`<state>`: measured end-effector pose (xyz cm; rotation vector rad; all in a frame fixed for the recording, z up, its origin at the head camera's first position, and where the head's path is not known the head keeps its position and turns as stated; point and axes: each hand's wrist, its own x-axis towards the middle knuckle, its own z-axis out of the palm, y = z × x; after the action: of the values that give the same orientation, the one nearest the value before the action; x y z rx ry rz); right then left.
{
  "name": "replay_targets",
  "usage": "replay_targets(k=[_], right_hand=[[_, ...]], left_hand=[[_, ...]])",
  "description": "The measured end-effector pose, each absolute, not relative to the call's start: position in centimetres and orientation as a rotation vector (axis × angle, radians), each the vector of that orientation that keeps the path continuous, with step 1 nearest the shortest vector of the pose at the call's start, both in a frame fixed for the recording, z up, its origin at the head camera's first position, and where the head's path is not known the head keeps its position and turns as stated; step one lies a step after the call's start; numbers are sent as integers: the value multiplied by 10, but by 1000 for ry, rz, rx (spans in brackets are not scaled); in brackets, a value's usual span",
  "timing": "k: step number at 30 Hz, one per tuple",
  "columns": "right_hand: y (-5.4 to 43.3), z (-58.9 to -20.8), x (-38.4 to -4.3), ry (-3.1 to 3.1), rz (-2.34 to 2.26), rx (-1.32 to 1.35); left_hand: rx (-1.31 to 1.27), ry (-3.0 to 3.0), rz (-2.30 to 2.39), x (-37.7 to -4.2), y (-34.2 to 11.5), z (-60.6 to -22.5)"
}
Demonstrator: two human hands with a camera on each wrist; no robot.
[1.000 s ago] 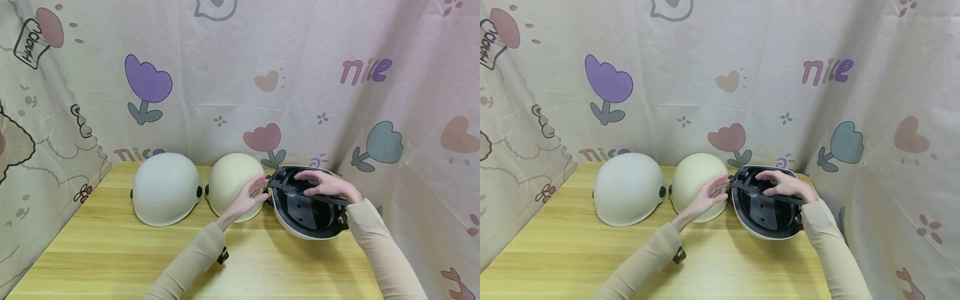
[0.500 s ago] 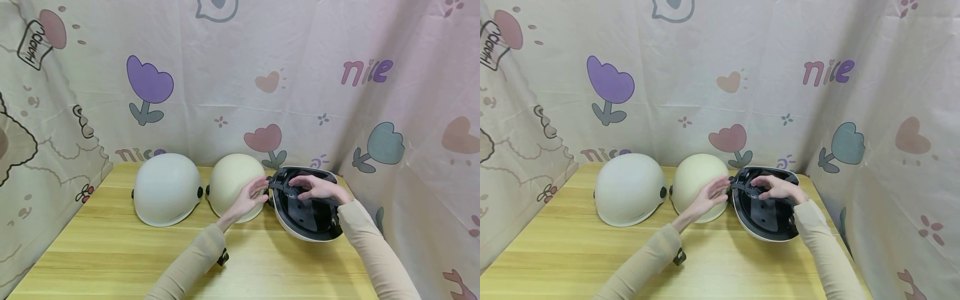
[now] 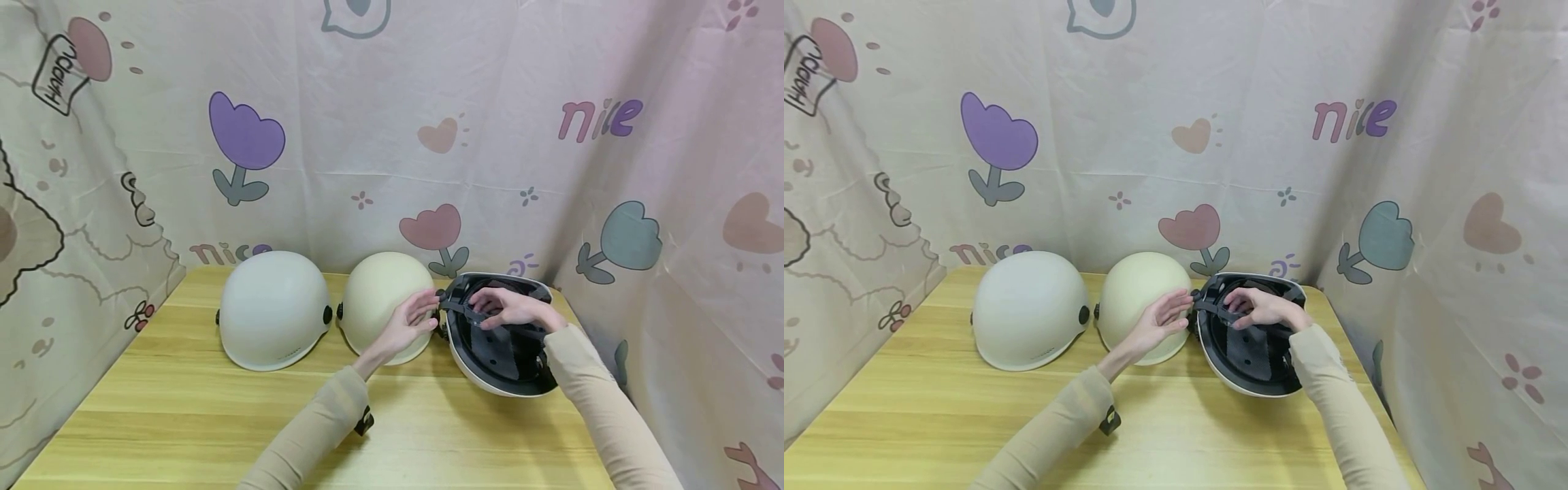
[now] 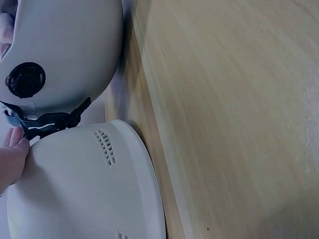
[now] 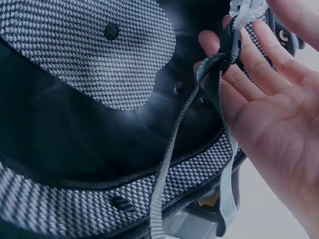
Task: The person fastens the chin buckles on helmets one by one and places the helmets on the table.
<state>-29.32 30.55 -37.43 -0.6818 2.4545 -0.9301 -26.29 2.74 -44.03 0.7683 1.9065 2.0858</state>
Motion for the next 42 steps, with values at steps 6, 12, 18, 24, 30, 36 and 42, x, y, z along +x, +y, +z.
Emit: replay_targets(k=[6, 12, 18, 24, 30, 36, 42], right_hand=[[303, -375, -296, 2514, -889, -670], [304, -374, -295, 2489, -883, -624], [306, -373, -292, 2438, -945, -609], [308, -370, -288, 2354, -1065, -588], [313, -367, -286, 2302, -1115, -689], [316, -363, -283, 2281, -1103, -754], [316, -360, -280, 2272, -1104, -783]], left_hand=[[753, 1907, 2083, -263, 29, -441], [739, 1902, 2088, -262, 29, -440], [755, 1897, 2088, -262, 29, -441], [763, 1889, 2094, -263, 29, -442], [781, 1896, 2095, -263, 28, -442], [782, 1899, 2102, -263, 28, -441], [798, 1902, 2094, -264, 29, -439]])
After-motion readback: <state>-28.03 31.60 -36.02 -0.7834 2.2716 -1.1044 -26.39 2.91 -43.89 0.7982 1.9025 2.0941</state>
